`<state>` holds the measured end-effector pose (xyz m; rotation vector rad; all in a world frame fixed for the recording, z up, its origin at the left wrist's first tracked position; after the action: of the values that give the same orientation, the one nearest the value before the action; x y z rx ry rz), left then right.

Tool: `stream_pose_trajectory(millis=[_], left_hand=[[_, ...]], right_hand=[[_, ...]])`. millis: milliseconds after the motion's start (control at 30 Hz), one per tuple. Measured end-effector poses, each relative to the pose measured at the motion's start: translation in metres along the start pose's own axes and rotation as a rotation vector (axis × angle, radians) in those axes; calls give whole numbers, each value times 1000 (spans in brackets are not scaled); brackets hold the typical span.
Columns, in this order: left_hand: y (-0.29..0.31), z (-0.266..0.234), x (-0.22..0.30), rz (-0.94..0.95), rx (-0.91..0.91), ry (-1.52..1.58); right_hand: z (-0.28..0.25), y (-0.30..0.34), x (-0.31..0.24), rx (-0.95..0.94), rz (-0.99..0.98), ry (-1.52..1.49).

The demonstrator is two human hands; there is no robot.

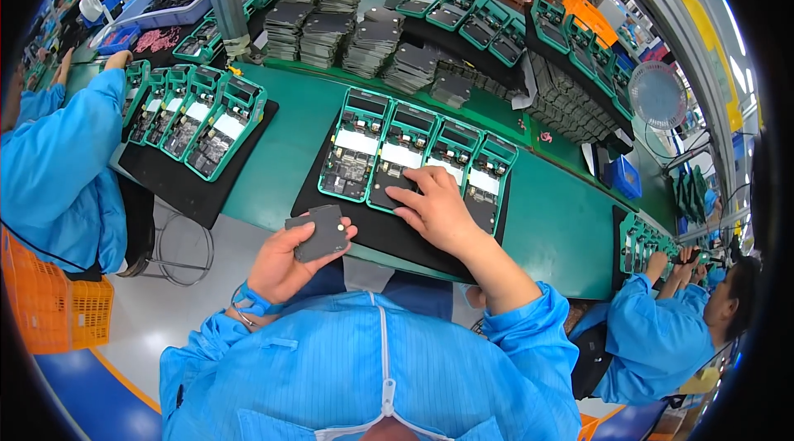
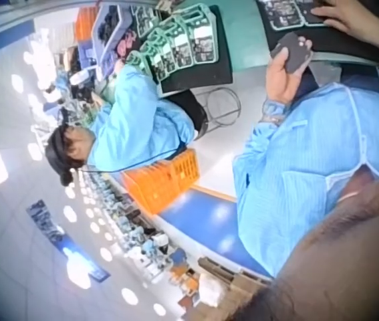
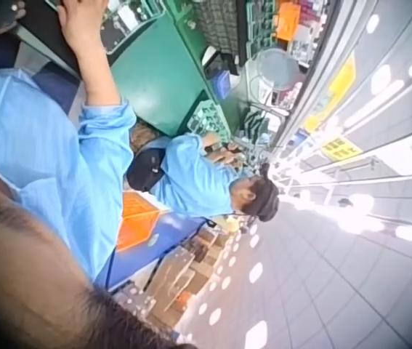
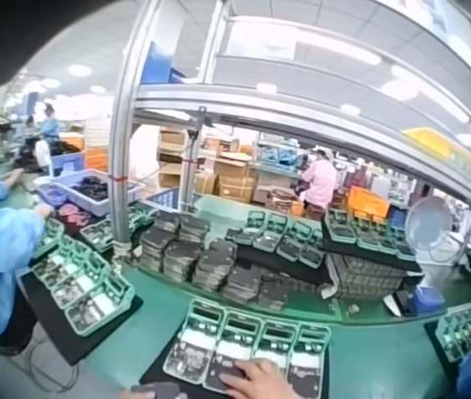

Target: The person assembles small electronic components into plastic housings by hand, placing them into an assembly tray.

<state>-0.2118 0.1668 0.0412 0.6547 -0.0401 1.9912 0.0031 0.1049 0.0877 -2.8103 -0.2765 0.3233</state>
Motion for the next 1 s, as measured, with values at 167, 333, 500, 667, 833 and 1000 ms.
stream_pose_trajectory(millis=[167,333,500,667,833,1000], left_hand=[[1,-3,3,-15,-4,0],[4,-9,9,-11,-26,5],[5,-15,11,-28,-22,6],[6,-15,14,-56,-28,29],[8,-19,16,-65,-36,41],[8,-21,17,-73,-44,59]], right_hand=[[-3,0,-5,-20,-39,59],[-1,-4,-5,-69,-46,83],[-12,-27,-14,-97,54,27],[13,-61,-8,-247,455,-60],[30,-61,3,-397,695,-178],[32,-64,8,-458,745,-244]])
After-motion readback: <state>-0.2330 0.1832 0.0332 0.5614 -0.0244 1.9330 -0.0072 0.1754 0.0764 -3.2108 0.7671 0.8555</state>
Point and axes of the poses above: each hand's wrist, its own y-axis away from the middle knuckle, its own z-axis out of the palm, x = y × z, the point moved 4 cm from there along -y, towards the middle knuckle, and after that the axes turned 1 degree about -z, right-handed, at the moved point
